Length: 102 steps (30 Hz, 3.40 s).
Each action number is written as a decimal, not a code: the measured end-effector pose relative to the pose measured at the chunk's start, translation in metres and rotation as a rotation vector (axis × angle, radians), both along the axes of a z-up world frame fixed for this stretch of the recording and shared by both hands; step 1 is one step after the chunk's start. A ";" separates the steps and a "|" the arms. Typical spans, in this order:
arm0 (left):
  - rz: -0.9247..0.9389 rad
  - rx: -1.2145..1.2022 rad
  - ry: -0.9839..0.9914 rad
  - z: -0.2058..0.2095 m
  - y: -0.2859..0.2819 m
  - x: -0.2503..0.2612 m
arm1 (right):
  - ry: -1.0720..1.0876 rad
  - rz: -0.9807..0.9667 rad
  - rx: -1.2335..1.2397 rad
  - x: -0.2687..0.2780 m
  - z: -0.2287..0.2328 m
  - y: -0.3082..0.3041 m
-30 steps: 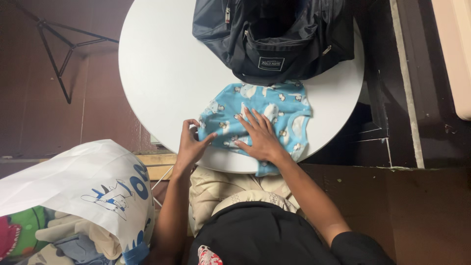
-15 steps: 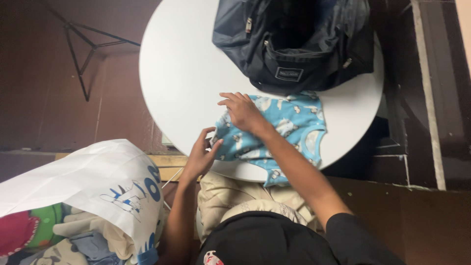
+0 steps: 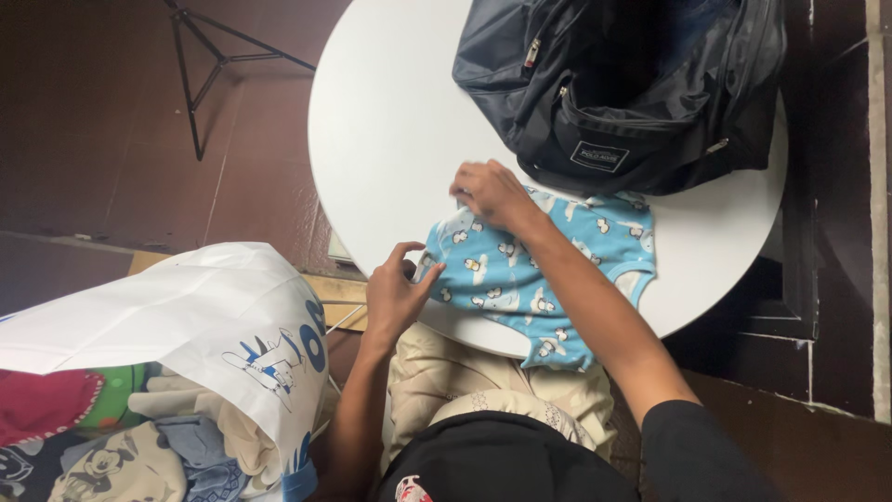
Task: The person takes several items of clothing from a bag, folds them one at a time on a table, and places each folded item into a large duffel bag.
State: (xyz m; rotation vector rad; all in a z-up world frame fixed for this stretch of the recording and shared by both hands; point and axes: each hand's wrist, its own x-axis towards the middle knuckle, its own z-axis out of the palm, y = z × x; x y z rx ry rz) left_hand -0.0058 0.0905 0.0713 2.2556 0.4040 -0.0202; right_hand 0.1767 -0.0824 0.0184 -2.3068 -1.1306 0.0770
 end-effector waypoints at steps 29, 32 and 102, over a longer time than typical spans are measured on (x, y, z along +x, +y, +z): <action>-0.572 0.482 -0.066 -0.066 -0.033 0.014 | 0.159 -0.694 -0.283 -0.105 0.007 -0.177; -0.576 0.481 -0.056 -0.065 -0.034 0.018 | 0.314 -0.751 -0.489 -0.092 0.004 -0.186; -1.054 -0.738 0.014 0.027 0.038 0.001 | 1.307 -0.647 1.448 -0.204 0.004 -0.199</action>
